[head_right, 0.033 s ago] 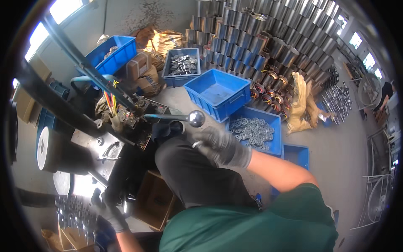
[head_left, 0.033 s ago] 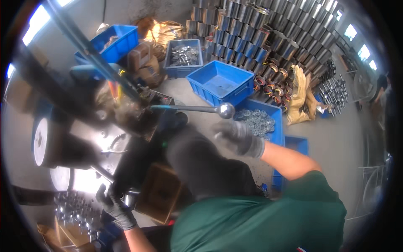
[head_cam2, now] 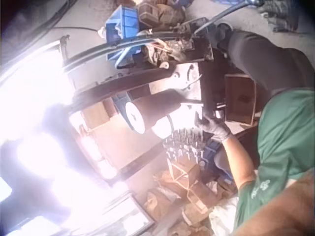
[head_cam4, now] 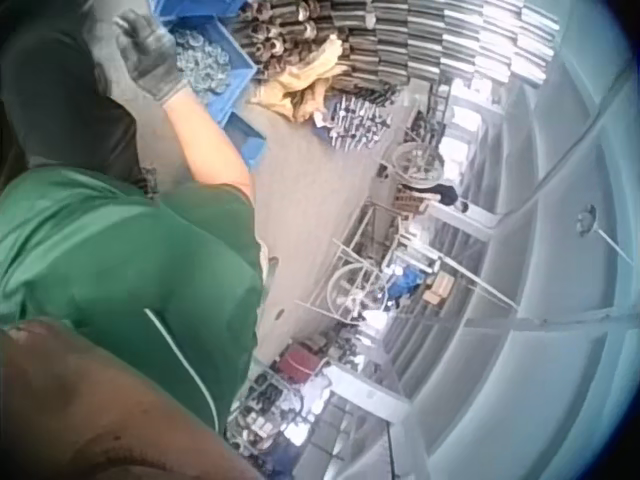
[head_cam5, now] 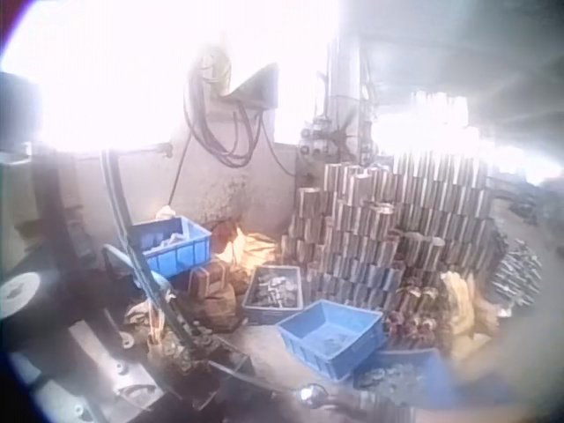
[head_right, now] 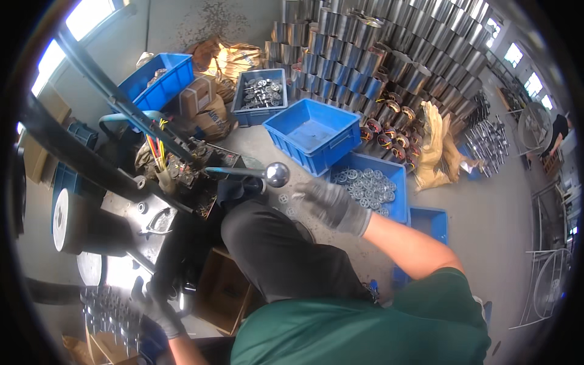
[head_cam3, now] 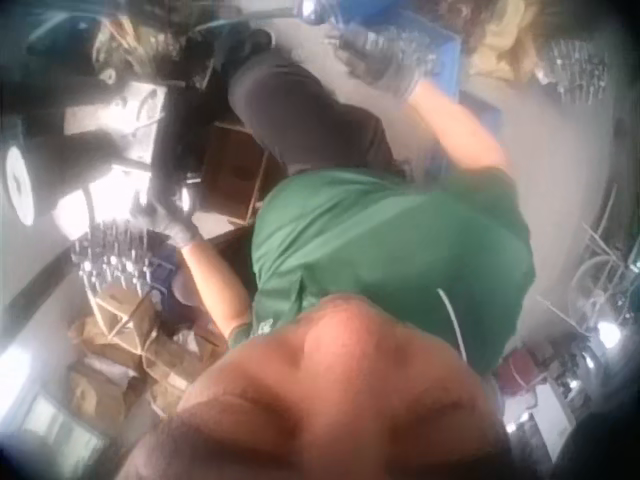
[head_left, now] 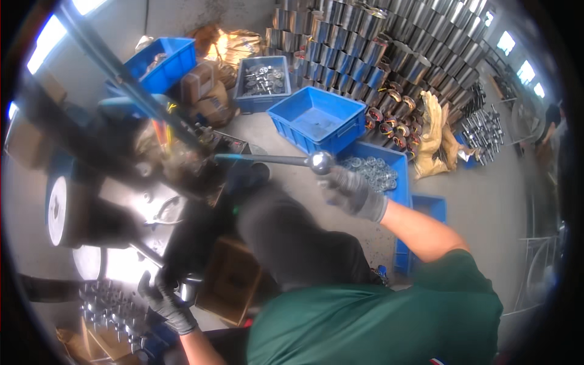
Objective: Assembling metal rods and hardware components using a manual press machine.
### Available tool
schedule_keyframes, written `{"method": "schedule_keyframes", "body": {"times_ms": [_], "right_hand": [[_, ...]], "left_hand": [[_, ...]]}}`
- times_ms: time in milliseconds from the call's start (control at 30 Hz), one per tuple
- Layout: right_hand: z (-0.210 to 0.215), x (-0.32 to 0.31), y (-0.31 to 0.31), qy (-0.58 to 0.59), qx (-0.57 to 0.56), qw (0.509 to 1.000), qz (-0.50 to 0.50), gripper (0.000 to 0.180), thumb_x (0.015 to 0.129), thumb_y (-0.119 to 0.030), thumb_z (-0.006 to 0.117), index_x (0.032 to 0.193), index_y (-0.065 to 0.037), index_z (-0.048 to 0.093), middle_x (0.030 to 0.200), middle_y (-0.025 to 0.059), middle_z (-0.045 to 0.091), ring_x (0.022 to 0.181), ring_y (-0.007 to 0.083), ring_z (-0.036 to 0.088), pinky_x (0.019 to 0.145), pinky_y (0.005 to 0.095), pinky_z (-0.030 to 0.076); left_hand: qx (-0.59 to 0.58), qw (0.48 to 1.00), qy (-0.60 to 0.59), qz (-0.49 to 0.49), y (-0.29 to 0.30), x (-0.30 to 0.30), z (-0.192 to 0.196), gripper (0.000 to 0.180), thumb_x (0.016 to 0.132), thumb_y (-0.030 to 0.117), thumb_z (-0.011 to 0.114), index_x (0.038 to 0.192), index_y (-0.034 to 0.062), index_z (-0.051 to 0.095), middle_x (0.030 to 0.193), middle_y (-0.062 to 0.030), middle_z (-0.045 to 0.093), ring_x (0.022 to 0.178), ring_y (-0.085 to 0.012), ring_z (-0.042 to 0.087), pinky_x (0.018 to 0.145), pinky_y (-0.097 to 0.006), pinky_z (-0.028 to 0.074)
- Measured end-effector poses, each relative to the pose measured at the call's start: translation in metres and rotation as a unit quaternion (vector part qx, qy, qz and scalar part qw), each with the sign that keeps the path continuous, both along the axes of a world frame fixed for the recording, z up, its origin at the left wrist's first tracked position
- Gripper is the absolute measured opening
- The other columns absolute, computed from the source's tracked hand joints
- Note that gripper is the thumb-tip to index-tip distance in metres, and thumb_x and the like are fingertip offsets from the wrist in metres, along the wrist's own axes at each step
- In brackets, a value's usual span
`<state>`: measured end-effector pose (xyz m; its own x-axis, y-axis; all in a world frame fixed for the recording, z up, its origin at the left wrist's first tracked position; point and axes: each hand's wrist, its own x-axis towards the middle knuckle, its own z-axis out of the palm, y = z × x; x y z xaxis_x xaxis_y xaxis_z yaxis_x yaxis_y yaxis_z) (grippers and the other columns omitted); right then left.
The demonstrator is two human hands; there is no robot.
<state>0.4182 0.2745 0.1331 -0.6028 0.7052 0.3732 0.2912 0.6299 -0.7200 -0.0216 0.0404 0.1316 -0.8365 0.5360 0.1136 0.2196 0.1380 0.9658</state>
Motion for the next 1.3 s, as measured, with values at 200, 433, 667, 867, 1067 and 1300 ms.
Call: {"method": "schedule_keyframes", "body": {"times_ms": [200,433,667,867,1067,1300], "right_hand": [[-0.217,0.255,0.062,-0.319,-0.139,0.893,-0.284,0.044,0.092,-0.019,0.066,0.134,-0.006,0.066,0.132,0.0222,0.068,0.124,0.0366,0.064,0.107,0.0431,0.049],[-0.230,0.265,0.078,-0.533,-0.172,0.783,-0.270,0.035,0.086,-0.012,0.063,0.118,-0.007,0.075,0.114,0.0219,0.075,0.110,0.0387,0.072,0.096,0.0487,0.057],[-0.279,0.230,0.105,-0.559,-0.213,0.758,-0.260,0.030,0.088,-0.013,0.061,0.112,-0.006,0.078,0.119,0.0214,0.074,0.115,0.0361,0.071,0.095,0.0467,0.058],[-0.292,0.179,0.139,-0.510,-0.325,0.719,-0.341,0.030,0.089,-0.013,0.062,0.112,-0.003,0.078,0.126,0.0220,0.072,0.119,0.0374,0.069,0.099,0.0473,0.056],[-0.412,0.296,0.171,-0.598,-0.370,0.675,-0.221,0.037,0.088,-0.022,0.068,0.121,-0.007,0.077,0.131,0.0172,0.071,0.121,0.0352,0.069,0.101,0.0450,0.054],[-0.313,0.153,0.148,-0.705,-0.143,0.683,-0.127,0.031,0.094,-0.020,0.063,0.119,-0.009,0.078,0.129,0.0142,0.073,0.118,0.0311,0.071,0.098,0.0448,0.056]], "left_hand": [[-0.107,0.924,0.367,-0.018,0.005,-0.033,-0.057,0.030,0.099,0.015,0.071,0.123,-0.0009,0.063,0.112,-0.0058,0.059,0.103,-0.0175,0.058,0.092,-0.034,0.052],[0.068,0.997,0.033,0.019,0.004,-0.029,-0.058,0.010,0.099,0.009,0.066,0.106,0.0023,0.066,0.107,-0.0014,0.059,0.098,-0.0135,0.057,0.086,-0.030,0.052],[0.078,0.996,0.016,0.046,-0.005,-0.054,-0.077,0.024,0.100,0.023,0.066,0.109,0.0006,0.066,0.104,-0.0016,0.060,0.100,-0.0145,0.058,0.094,-0.031,0.049],[-0.127,0.939,0.307,0.084,-0.049,-0.107,-0.112,0.032,0.097,0.022,0.068,0.119,-0.0017,0.066,0.114,-0.0075,0.064,0.108,-0.0205,0.061,0.099,-0.036,0.049],[-0.031,0.970,0.239,0.027,-0.023,-0.115,-0.137,0.035,0.097,0.021,0.068,0.122,-0.0027,0.066,0.115,-0.0088,0.064,0.112,-0.0229,0.061,0.103,-0.038,0.049],[-0.069,0.948,0.306,0.058,-0.051,-0.122,-0.121,0.031,0.098,0.017,0.069,0.121,-0.0021,0.066,0.114,-0.0085,0.064,0.107,-0.0219,0.063,0.098,-0.037,0.053]]}}
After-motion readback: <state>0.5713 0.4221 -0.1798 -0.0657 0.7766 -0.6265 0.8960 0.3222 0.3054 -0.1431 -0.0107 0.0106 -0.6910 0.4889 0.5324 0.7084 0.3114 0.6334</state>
